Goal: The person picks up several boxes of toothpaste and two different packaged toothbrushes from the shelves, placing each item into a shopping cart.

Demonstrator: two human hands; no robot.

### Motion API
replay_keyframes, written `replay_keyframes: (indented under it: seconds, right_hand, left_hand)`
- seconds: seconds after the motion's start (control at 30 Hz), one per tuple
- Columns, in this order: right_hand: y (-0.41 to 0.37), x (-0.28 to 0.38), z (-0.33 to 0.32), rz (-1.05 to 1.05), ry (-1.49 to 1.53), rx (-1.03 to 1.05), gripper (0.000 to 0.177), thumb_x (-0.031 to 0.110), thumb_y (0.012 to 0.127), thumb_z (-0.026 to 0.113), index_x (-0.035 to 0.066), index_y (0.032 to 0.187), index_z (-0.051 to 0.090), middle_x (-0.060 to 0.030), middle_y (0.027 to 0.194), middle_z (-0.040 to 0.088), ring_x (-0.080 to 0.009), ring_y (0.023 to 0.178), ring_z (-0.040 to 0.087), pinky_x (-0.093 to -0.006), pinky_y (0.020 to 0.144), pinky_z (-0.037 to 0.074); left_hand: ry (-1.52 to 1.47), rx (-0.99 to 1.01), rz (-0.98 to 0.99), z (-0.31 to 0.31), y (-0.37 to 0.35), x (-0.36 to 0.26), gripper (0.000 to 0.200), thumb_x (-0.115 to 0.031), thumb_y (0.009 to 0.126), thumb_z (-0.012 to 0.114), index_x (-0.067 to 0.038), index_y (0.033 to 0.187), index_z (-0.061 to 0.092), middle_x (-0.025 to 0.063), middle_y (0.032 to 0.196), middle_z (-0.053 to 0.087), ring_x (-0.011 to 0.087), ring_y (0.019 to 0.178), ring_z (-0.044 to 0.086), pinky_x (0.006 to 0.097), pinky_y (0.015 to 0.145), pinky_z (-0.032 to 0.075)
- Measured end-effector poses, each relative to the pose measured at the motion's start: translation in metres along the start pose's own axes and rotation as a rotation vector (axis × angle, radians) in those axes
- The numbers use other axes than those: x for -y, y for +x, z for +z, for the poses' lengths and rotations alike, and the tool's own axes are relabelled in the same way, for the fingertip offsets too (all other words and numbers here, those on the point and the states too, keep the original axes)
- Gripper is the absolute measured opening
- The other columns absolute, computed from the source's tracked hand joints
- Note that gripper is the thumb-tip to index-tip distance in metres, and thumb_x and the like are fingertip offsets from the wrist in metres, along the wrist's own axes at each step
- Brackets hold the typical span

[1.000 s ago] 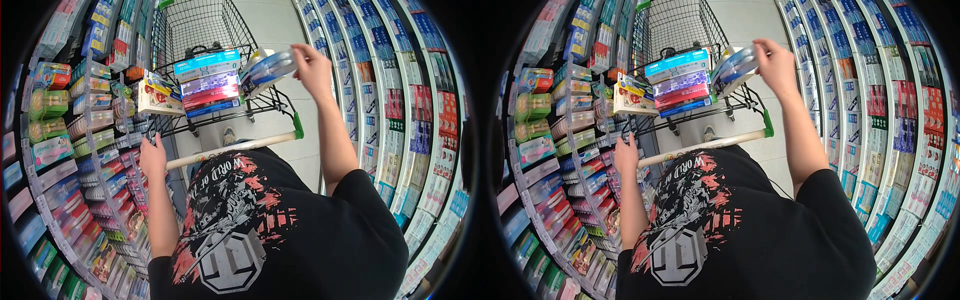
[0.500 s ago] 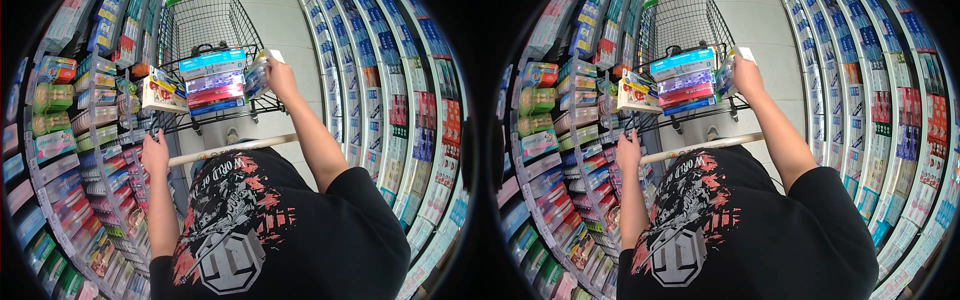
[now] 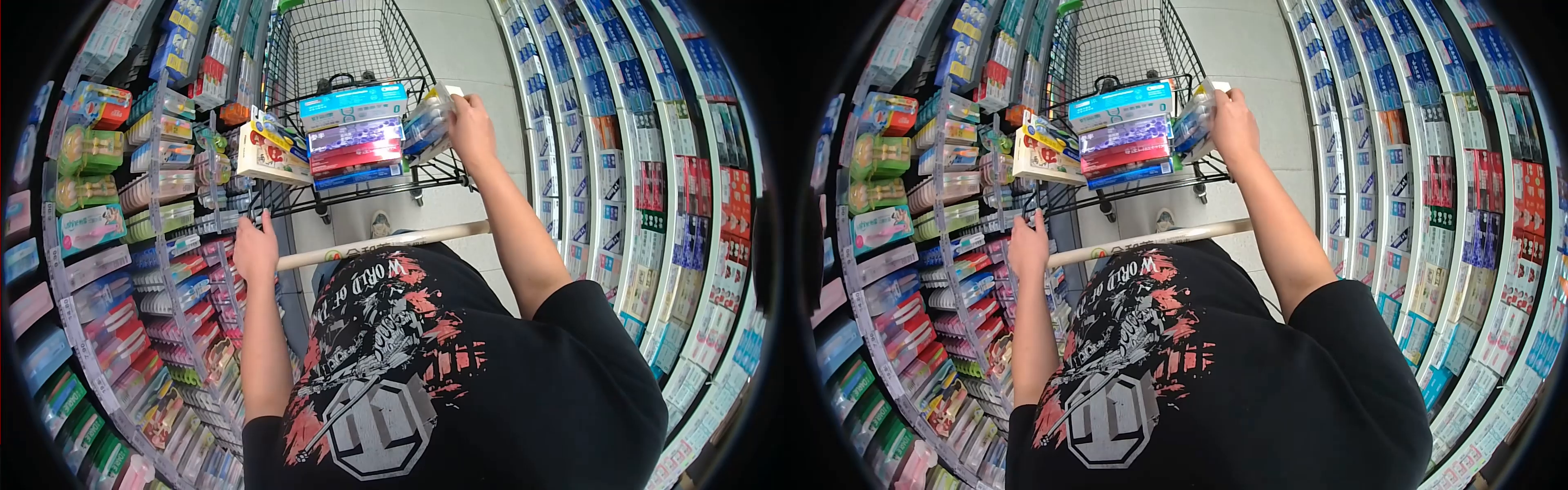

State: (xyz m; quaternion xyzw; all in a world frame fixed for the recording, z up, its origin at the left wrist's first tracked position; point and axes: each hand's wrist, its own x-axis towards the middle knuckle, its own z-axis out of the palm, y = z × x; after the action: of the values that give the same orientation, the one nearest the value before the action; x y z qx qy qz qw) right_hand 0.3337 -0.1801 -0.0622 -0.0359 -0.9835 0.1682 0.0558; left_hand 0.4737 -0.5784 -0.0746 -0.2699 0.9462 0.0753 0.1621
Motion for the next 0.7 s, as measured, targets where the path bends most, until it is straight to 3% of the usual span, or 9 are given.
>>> replay_keyframes:
  seconds: [0.1,0.2,0.27,0.3,0.37,0.43,0.53,0.7]
  right_hand:
    - [-0.011,0.013,-0.021,-0.075,0.044,-0.171,0.02,0.014,0.093,0.067,0.006,0.11,0.07,-0.0143,0.111,0.068,-0.0352,0.088,0.069,-0.0464,0.077,0.056]
    - [-0.033,0.026,-0.035,-0.247,0.11,-0.1,0.017,0.016,0.093,0.069,0.007,0.107,0.07,-0.0126,0.1,0.07,-0.032,0.081,0.068,-0.0434,0.072,0.055]
    - [-0.059,0.033,-0.032,-0.452,0.12,0.048,0.016,0.016,0.092,0.071,0.008,0.106,0.07,-0.0112,0.09,0.07,-0.0307,0.075,0.067,-0.0412,0.069,0.054]
    - [-0.073,0.051,-0.04,-0.414,0.21,0.224,0.018,0.019,0.093,0.071,0.005,0.103,0.068,-0.0134,0.083,0.068,-0.0324,0.082,0.068,-0.0428,0.072,0.054]
    - [-0.104,0.071,-0.032,-0.333,0.442,0.414,0.029,0.018,0.093,0.071,0.004,0.118,0.067,-0.0139,0.086,0.069,-0.0288,0.081,0.069,-0.0401,0.075,0.054]
    - [-0.126,0.082,-0.018,-0.222,0.569,0.639,0.03,0.02,0.097,0.068,0.004,0.122,0.066,-0.0146,0.087,0.07,-0.0259,0.079,0.068,-0.0377,0.075,0.053]
    - [-0.138,0.06,0.018,-0.161,0.519,0.954,0.046,0.044,0.106,0.05,0.004,0.114,0.071,-0.025,0.094,0.07,-0.041,0.087,0.069,-0.044,0.081,0.052]
    - [-0.136,0.062,0.022,-0.258,0.296,0.895,0.056,0.049,0.104,0.049,-0.001,0.088,0.069,-0.0291,0.079,0.066,-0.0487,0.078,0.065,-0.0508,0.072,0.051]
  left_hand:
    - [-0.028,-0.021,0.003,-0.005,-0.004,-0.003,0.056,-0.055,0.103,0.045,-0.002,0.113,0.057,0.0237,0.112,0.069,0.0433,0.101,0.068,0.0541,0.084,0.054]
    - [-0.074,-0.004,-0.011,-0.002,0.0,0.0,0.057,-0.055,0.102,0.047,-0.001,0.115,0.058,0.0249,0.115,0.068,0.0439,0.104,0.067,0.0546,0.086,0.054]
    - [-0.12,0.006,-0.064,-0.006,-0.001,-0.002,0.059,-0.055,0.1,0.05,0.0,0.119,0.059,0.0259,0.118,0.068,0.0445,0.107,0.067,0.0553,0.089,0.053]
    - [-0.152,0.039,-0.063,-0.006,-0.001,0.002,0.061,-0.055,0.099,0.052,0.001,0.123,0.058,0.0262,0.121,0.067,0.0442,0.108,0.067,0.0552,0.091,0.053]
    - [-0.149,0.066,-0.089,-0.004,0.002,0.003,0.055,-0.054,0.099,0.054,-0.002,0.116,0.06,0.0238,0.113,0.07,0.0417,0.102,0.07,0.0528,0.085,0.056]
    - [-0.165,-0.036,-0.041,0.009,0.003,0.009,0.053,-0.053,0.1,0.054,-0.002,0.113,0.059,0.0225,0.103,0.071,0.0405,0.094,0.072,0.0513,0.079,0.057]
    - [-0.153,-0.077,-0.031,0.008,-0.002,0.003,0.053,-0.055,0.099,0.054,-0.004,0.111,0.058,0.0196,0.095,0.071,0.038,0.086,0.073,0.0502,0.071,0.059]
    - [-0.178,-0.098,-0.018,0.015,-0.002,-0.001,0.052,-0.055,0.1,0.054,-0.004,0.11,0.057,0.0185,0.094,0.071,0.0376,0.083,0.073,0.049,0.068,0.059]
